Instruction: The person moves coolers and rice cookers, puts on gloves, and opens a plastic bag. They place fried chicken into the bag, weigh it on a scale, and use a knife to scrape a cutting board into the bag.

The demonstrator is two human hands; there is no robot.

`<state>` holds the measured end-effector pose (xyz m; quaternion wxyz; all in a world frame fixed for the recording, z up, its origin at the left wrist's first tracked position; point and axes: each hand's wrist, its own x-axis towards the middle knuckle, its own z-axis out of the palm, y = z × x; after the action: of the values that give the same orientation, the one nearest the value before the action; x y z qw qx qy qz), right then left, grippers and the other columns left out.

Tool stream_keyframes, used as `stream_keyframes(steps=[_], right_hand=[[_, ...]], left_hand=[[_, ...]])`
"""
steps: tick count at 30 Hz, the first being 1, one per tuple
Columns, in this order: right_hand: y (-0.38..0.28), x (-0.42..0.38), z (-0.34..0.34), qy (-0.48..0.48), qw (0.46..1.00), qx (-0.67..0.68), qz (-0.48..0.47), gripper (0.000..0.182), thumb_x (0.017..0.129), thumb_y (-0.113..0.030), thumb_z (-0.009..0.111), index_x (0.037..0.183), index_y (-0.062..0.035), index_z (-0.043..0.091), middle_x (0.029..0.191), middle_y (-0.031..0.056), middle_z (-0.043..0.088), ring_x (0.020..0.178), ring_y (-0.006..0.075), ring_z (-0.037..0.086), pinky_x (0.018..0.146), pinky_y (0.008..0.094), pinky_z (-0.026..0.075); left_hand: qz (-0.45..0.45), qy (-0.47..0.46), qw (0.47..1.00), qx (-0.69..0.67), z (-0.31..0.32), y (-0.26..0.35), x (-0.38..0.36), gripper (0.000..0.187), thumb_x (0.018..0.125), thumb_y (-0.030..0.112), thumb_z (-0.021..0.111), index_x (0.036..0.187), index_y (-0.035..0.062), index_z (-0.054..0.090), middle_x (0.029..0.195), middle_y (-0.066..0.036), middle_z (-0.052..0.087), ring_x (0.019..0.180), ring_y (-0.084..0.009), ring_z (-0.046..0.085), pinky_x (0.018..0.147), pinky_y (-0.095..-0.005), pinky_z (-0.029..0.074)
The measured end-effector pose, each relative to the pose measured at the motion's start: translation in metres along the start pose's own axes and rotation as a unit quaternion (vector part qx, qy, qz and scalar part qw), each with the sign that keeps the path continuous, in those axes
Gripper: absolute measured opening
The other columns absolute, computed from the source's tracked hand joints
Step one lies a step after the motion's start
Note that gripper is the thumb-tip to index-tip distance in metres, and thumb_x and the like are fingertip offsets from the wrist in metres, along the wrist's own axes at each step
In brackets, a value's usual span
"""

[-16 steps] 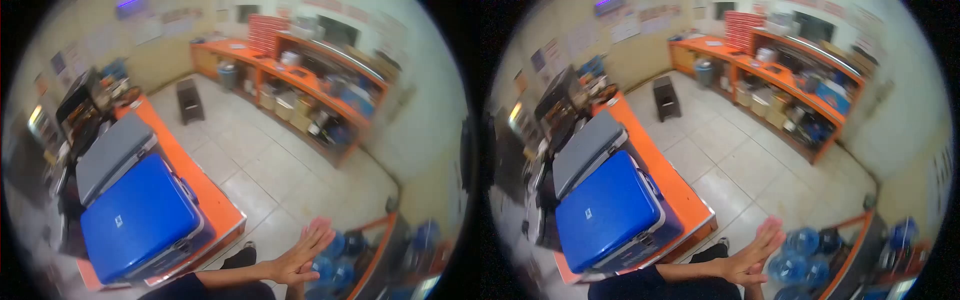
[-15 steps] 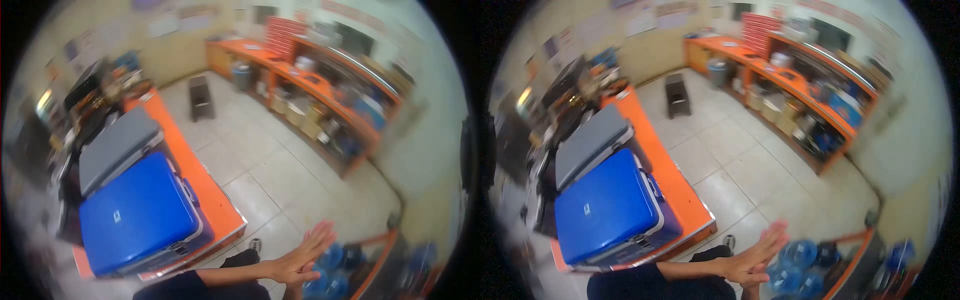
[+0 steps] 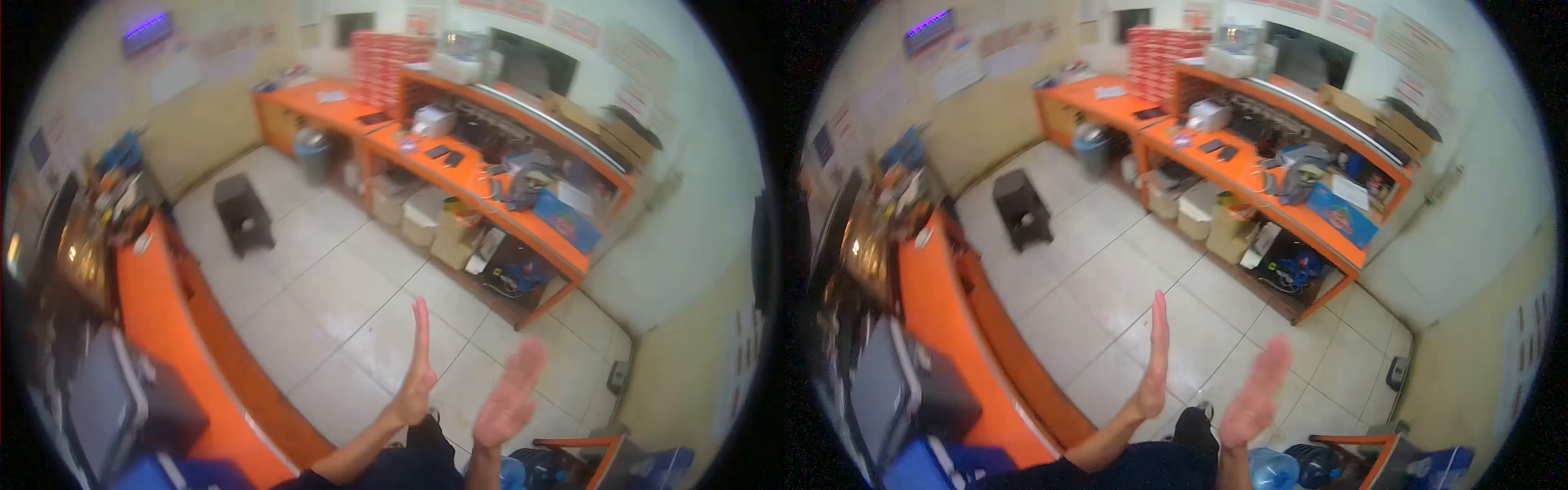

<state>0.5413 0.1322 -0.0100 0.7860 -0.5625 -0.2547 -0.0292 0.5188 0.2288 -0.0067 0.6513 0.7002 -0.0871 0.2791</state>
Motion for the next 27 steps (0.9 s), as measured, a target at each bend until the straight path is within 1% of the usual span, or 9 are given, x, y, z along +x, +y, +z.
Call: stream_keyframes(steps=[2,5,8,14,16,21,23,26,27], right_hand=[[0.014,0.054,0.045,-0.057,0.994,0.087,-0.013,0.099,0.092,-0.069,0.034,0.156,-0.0007,0.002,0.163,0.0187,0.01,0.151,0.0314,0.007,0.121,0.0461,0.002],[0.08,0.161,0.017,-0.025,0.997,-0.031,-0.07,0.1,0.091,-0.072,0.033,0.156,-0.002,0.002,0.163,0.0189,0.009,0.151,0.0325,0.008,0.121,0.0466,0.004],[0.124,0.272,0.047,-0.019,0.995,0.017,-0.099,0.097,0.092,-0.07,0.033,0.156,-0.0031,0.005,0.163,0.0182,0.01,0.15,0.032,0.011,0.12,0.0486,0.005],[0.226,0.454,0.095,-0.058,0.996,0.059,-0.038,0.092,0.094,-0.063,0.038,0.156,-0.0031,0.007,0.163,0.0183,0.005,0.151,0.032,0.01,0.12,0.0474,0.005],[0.269,0.494,0.142,-0.184,0.977,0.11,0.018,0.09,0.095,-0.062,0.036,0.156,-0.0022,0.008,0.163,0.021,0.006,0.151,0.0317,0.007,0.12,0.0445,0.001],[0.348,0.661,0.163,-0.089,0.991,0.09,-0.034,0.086,0.096,-0.052,0.04,0.156,-0.0016,0.003,0.162,0.0205,0.006,0.151,0.032,0.006,0.12,0.0456,0.002],[0.385,0.713,0.18,-0.143,0.988,0.048,-0.045,0.088,0.096,-0.056,0.038,0.155,0.0013,0.006,0.162,0.0215,0.008,0.151,0.0318,0.005,0.12,0.0435,0.002],[0.421,0.837,0.142,-0.052,0.951,-0.189,-0.238,0.073,0.094,-0.025,0.056,0.151,0.0023,0.02,0.159,0.0216,0.02,0.147,0.0334,0.02,0.119,0.044,0.014],[0.416,0.889,0.114,0.043,0.921,-0.297,-0.247,0.063,0.091,-0.01,0.059,0.146,0.0003,0.031,0.151,0.0204,0.034,0.137,0.0343,0.038,0.113,0.0442,0.028]], left_hand=[[-0.005,-0.002,1.0,-0.011,-0.021,-0.033,0.053,0.101,0.095,0.062,0.042,0.153,-0.0034,-0.008,0.162,-0.02,-0.015,0.149,-0.0337,-0.017,0.119,-0.0441,-0.01],[0.007,0.012,0.998,-0.061,-0.055,-0.09,0.145,0.104,0.094,0.067,0.038,0.152,-0.0037,-0.011,0.161,-0.02,-0.015,0.149,-0.0334,-0.015,0.119,-0.0439,-0.008],[0.036,0.038,0.993,-0.102,-0.073,-0.136,0.246,0.105,0.092,0.072,0.031,0.153,-0.0027,-0.009,0.162,-0.018,-0.015,0.15,-0.0323,-0.012,0.12,-0.0445,-0.007],[-0.085,0.057,0.988,0.112,-0.152,-0.21,0.413,0.106,0.089,0.078,0.031,0.156,0.002,0.0,0.163,-0.02,-0.009,0.151,-0.0324,-0.006,0.12,-0.0458,-0.005],[-0.039,0.062,0.993,0.088,-0.181,-0.228,0.47,0.101,0.091,0.073,0.033,0.156,0.0014,0.003,0.163,-0.019,-0.004,0.151,-0.0317,-0.004,0.12,-0.0453,-0.001],[0.002,-0.008,1.0,0.01,-0.239,-0.319,0.616,0.09,0.094,0.057,0.04,0.155,-0.0004,0.007,0.162,-0.019,0.007,0.15,-0.0309,0.005,0.12,-0.0439,0.004],[0.018,-0.07,0.997,-0.019,-0.242,-0.36,0.673,0.087,0.095,0.05,0.043,0.155,-0.0013,0.008,0.162,-0.019,0.012,0.15,-0.0306,0.009,0.12,-0.0433,0.006],[-0.014,-0.136,0.99,-0.021,-0.284,-0.408,0.758,0.082,0.096,0.04,0.049,0.155,-0.0025,0.009,0.161,-0.02,0.019,0.15,-0.0302,0.014,0.12,-0.0424,0.008],[-0.044,-0.154,0.987,-0.011,-0.301,-0.424,0.783,0.081,0.096,0.037,0.05,0.155,-0.0029,0.009,0.16,-0.02,0.021,0.15,-0.03,0.016,0.12,-0.0421,0.009]])
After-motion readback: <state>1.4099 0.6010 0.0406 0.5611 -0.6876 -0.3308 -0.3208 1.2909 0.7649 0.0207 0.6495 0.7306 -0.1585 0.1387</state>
